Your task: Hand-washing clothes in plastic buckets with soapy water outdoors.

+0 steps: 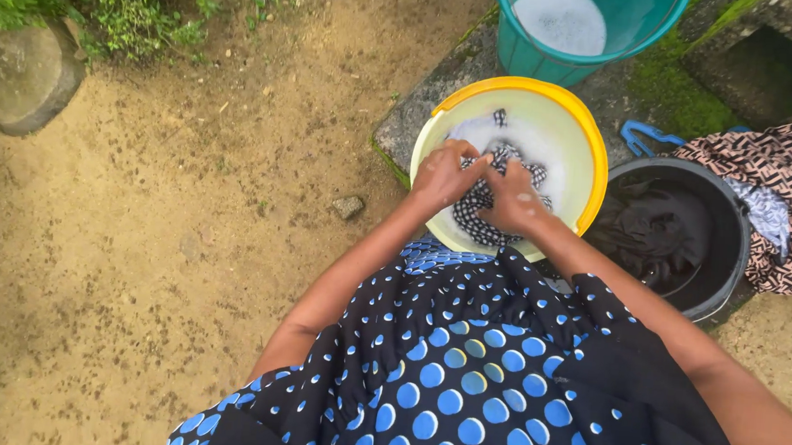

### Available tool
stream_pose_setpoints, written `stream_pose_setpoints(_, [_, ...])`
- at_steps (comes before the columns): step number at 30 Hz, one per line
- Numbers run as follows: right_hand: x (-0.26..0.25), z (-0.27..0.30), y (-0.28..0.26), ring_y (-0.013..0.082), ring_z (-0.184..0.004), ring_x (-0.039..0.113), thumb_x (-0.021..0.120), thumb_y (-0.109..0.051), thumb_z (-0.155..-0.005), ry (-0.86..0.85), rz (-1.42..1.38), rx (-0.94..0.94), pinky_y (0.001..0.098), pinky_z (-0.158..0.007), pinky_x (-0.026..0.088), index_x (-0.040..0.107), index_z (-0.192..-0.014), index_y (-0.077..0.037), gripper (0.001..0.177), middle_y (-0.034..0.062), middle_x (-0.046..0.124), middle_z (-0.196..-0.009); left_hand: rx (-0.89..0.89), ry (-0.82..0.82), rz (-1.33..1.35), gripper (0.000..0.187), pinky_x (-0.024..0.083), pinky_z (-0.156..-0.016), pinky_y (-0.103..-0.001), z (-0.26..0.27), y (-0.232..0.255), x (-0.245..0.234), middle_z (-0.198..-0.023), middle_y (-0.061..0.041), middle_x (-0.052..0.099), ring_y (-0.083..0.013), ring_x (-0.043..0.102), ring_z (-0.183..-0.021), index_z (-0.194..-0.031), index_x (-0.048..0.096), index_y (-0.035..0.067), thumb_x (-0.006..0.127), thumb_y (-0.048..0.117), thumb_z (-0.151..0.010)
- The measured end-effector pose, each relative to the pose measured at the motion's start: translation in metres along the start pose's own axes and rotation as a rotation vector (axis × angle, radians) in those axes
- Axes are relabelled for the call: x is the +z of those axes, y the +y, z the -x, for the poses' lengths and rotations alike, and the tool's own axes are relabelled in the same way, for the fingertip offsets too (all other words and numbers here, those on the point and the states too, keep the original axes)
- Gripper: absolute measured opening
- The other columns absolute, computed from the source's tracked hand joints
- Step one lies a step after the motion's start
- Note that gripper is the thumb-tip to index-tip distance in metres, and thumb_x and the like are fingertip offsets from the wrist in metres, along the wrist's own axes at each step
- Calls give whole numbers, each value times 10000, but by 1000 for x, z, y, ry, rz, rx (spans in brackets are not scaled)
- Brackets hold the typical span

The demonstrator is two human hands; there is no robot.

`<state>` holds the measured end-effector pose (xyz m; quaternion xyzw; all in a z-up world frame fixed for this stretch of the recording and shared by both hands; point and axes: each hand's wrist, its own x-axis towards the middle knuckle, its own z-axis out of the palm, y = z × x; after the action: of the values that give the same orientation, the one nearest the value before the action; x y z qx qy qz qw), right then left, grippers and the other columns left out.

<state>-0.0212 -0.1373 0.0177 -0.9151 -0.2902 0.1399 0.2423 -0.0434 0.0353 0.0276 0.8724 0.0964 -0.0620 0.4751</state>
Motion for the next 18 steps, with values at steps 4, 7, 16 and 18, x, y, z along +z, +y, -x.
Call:
stream_pose_setpoints(4, [63,-5,18,520,-1252,454,711,-136,-796,-182,159,-7,539,-1004,467,529,-1362,-41,602,294,439,-1359,201,98,-275,385,516,-896,-462,14,-15,1,-1006,-189,718,-383,674,-1007,-989,727,53,661,417,-882])
stream_pose_setpoints(7, [63,-15,1,460,-1258,495,598,-137,-930,-152,45,80,555,-966,476,540,-1361,-34,447,255,495,-1370,281,93,-289,312,529,-885,-469,19,-12,0,-1017,-161,732,-370,682,-973,-968,742,90,630,376,-918])
stream_pose_setpoints(16, [-2,42,42,259,-1418,466,421,-113,-1010,-534,-665,-76,364,-1168,341,459,-1469,27,482,193,507,-1506,302,80,-183,270,551,-809,-438,28,1,-16,-908,-107,738,-326,703,-882,-884,715,83,624,333,-932])
stream_pose_setpoints(18, [-1,30,42,263,-1383,481,449,-115,-989,-502,-624,-69,369,-1144,355,479,-1435,20,467,191,521,-1469,305,82,-176,263,550,-803,-438,27,3,-18,-893,-102,736,-322,702,-874,-880,714,83,627,327,-928])
